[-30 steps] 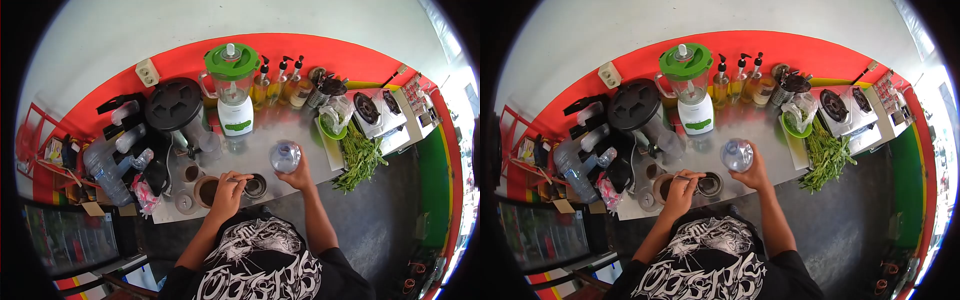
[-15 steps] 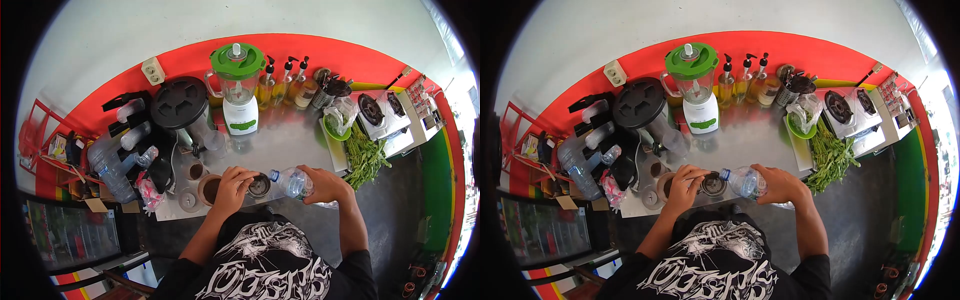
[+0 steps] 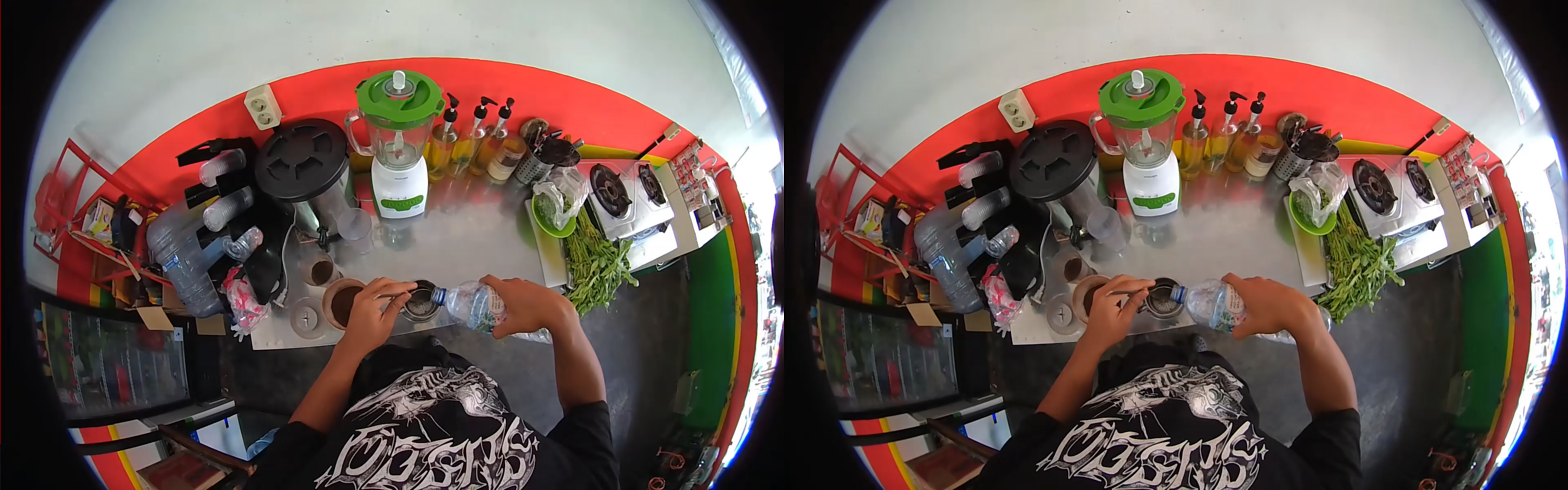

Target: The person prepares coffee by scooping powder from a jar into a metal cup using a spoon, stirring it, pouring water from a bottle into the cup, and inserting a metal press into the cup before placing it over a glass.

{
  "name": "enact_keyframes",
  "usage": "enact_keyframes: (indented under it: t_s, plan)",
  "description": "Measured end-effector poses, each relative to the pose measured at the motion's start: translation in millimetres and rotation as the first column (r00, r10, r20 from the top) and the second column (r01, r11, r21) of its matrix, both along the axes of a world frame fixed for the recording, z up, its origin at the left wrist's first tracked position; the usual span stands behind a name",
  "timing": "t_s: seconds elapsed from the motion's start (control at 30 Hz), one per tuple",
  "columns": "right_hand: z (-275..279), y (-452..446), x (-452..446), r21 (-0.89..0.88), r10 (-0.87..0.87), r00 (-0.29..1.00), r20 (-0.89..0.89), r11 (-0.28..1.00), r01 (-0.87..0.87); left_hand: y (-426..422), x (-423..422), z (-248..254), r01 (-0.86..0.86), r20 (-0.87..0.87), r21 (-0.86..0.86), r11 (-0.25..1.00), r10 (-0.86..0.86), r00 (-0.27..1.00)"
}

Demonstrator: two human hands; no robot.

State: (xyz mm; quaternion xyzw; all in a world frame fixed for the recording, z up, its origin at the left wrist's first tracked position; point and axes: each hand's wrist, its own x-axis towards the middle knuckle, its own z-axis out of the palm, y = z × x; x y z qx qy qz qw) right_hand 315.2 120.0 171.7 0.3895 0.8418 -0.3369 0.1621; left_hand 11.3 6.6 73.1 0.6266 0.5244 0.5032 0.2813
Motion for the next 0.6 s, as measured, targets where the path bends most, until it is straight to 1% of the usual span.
enact_keyframes:
  t_s: [0.07, 0.17, 0.27, 0.37, 0.47, 0.53, 0.6]
  plan:
    - [-1, -1, 0, 0.018, 0.011, 1.0, 0.016, 1.0, -0.011, -3, 1, -1, 0.022, 0.079, -0.051, 0.998, -0.018, 0.997]
    - [-2, -3, -1, 0.04, 0.024, 0.999, 0.034, 0.999, -0.025, -6, 0, -5, 0.04, 0.094, -0.034, 0.999, -0.036, 0.995]
    - [-1, -3, 0, 0.048, 0.031, 0.998, 0.046, 0.998, -0.033, -8, -4, -3, 0.082, 0.058, -0.057, 0.995, -0.079, 0.995]
    - [-2, -2, -2, 0.061, 0.039, 0.997, 0.07, 0.997, -0.043, -8, -3, -2, 0.077, 0.014, -0.035, 0.996, -0.076, 0.997]
    - [1, -2, -4, 0.064, 0.04, 0.995, 0.096, 0.997, -0.046, -8, -3, -1, 0.067, 0.006, -0.012, 0.998, -0.067, 0.998]
    - [2, -3, -5, 0.054, 0.037, 0.993, 0.109, 0.998, -0.043, -10, -5, 8, 0.067, -0.002, -0.026, 0.997, -0.067, 0.998]
    - [2, -5, -5, 0.105, 0.027, 0.991, 0.135, 0.994, -0.041, -10, -9, 11, 0.07, -0.006, -0.039, 0.997, -0.07, 0.998]
